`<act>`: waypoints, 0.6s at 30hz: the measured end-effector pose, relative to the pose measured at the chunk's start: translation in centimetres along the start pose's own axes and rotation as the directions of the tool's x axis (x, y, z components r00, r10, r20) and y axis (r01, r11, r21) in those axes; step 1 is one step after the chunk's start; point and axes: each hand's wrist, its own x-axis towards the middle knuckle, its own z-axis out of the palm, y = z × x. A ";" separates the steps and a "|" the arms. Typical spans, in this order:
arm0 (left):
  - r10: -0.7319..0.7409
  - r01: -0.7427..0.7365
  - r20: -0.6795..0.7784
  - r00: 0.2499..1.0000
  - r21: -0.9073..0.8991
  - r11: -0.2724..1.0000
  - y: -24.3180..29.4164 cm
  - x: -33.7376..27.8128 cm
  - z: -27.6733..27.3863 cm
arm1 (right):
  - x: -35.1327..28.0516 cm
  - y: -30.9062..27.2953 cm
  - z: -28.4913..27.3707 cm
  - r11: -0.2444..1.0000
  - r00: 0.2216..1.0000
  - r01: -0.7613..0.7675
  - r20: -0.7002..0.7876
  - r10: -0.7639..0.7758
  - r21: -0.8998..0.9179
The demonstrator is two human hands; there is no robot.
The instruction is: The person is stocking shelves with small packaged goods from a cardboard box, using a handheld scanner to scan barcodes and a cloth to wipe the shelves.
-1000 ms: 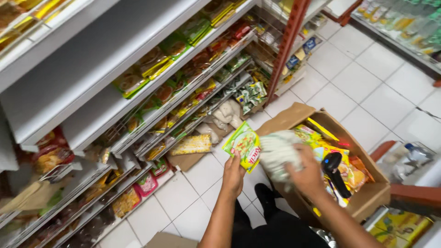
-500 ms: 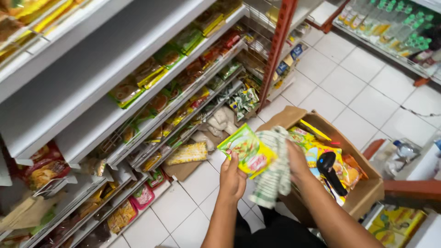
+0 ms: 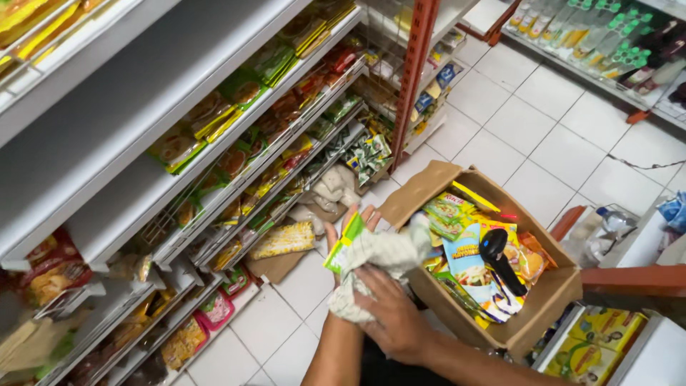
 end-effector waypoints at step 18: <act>0.291 -0.082 -0.516 0.806 0.390 0.917 -4.5 1.5 -6.4 | -1.1 4.1 -0.1 0.894 0.939 -0.332 0.019 0.343 0.301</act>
